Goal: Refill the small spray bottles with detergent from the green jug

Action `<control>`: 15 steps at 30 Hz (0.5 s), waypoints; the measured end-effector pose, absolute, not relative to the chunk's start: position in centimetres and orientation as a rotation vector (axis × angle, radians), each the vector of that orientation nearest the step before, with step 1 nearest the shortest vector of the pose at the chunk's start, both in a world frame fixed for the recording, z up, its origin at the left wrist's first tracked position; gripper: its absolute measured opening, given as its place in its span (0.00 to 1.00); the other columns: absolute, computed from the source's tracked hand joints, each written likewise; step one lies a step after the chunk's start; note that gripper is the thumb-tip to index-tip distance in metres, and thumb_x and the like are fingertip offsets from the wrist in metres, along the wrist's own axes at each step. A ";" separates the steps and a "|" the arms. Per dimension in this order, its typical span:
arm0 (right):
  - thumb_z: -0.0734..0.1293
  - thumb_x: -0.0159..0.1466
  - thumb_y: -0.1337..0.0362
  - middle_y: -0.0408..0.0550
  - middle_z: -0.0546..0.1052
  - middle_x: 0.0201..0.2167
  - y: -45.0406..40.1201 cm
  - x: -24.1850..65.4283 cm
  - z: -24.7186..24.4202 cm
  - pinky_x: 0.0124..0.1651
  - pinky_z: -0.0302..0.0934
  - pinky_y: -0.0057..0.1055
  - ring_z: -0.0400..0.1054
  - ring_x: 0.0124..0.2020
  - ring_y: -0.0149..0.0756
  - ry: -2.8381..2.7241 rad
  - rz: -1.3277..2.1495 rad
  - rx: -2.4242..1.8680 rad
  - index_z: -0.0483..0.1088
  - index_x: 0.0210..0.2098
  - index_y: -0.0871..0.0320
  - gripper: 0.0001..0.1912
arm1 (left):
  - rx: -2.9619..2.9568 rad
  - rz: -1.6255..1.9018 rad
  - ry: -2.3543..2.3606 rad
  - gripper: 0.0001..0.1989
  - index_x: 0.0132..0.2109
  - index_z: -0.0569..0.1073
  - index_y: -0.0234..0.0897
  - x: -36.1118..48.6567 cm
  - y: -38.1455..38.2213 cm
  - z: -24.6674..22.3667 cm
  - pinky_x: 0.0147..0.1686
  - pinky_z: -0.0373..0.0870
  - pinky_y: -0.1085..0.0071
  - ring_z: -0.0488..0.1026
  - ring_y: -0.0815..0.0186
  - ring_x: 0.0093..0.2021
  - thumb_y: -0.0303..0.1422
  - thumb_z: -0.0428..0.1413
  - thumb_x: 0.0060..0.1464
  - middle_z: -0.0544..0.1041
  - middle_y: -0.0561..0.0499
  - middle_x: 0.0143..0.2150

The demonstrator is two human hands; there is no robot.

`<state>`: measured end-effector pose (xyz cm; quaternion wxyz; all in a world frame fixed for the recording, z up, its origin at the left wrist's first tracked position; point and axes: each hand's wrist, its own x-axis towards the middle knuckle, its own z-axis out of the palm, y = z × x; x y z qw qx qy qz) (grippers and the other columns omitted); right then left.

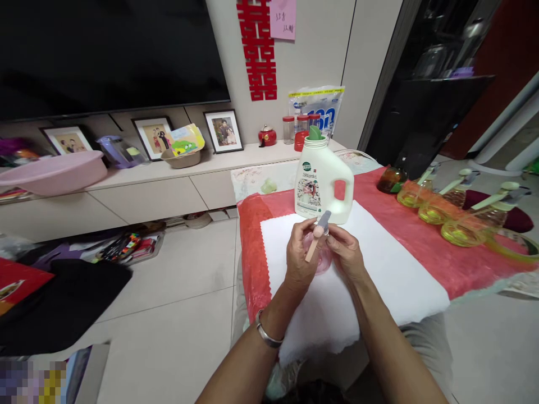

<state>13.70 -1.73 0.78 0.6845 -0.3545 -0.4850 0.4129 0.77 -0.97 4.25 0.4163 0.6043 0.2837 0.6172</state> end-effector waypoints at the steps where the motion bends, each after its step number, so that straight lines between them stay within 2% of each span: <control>1: 0.75 0.59 0.55 0.48 0.77 0.49 -1.7 13.7 0.8 0.61 0.63 0.40 0.71 0.53 0.42 -1.073 0.925 -0.793 0.80 0.47 0.51 0.17 | 1.447 1.527 0.705 0.14 0.51 0.72 0.40 0.9 -1.1 4.2 0.51 0.71 0.63 0.75 0.60 0.48 0.41 0.60 0.61 0.77 0.47 0.47; 5: 0.78 0.55 0.56 0.47 0.77 0.46 -1.5 13.6 0.7 0.54 0.66 0.36 0.72 0.48 0.38 -1.006 0.915 -0.793 0.80 0.42 0.52 0.16 | 1.322 1.466 0.673 0.16 0.48 0.72 0.38 0.9 -1.3 4.0 0.51 0.71 0.61 0.76 0.59 0.48 0.44 0.60 0.61 0.78 0.46 0.45; 7: 0.78 0.54 0.57 0.47 0.77 0.45 -1.5 13.6 0.7 0.53 0.67 0.35 0.72 0.46 0.37 -0.984 0.917 -0.794 0.80 0.41 0.53 0.16 | 1.322 1.469 0.648 0.18 0.50 0.73 0.37 0.9 -1.3 4.0 0.55 0.70 0.58 0.75 0.56 0.51 0.45 0.60 0.60 0.78 0.43 0.48; 10: 0.79 0.52 0.57 0.47 0.77 0.44 -1.6 13.6 0.6 0.51 0.67 0.33 0.71 0.44 0.36 -0.964 0.926 -0.795 0.80 0.40 0.53 0.17 | 1.328 1.482 0.625 0.22 0.51 0.73 0.37 1.1 -1.3 3.9 0.57 0.68 0.55 0.75 0.54 0.55 0.43 0.66 0.54 0.78 0.41 0.52; 15: 0.79 0.51 0.57 0.47 0.76 0.44 -1.7 13.7 0.4 0.52 0.67 0.33 0.72 0.45 0.36 -0.940 0.947 -0.794 0.80 0.39 0.54 0.17 | 1.253 1.492 0.642 0.23 0.49 0.74 0.36 1.6 -1.0 3.5 0.55 0.71 0.54 0.77 0.55 0.51 0.41 0.69 0.50 0.79 0.41 0.50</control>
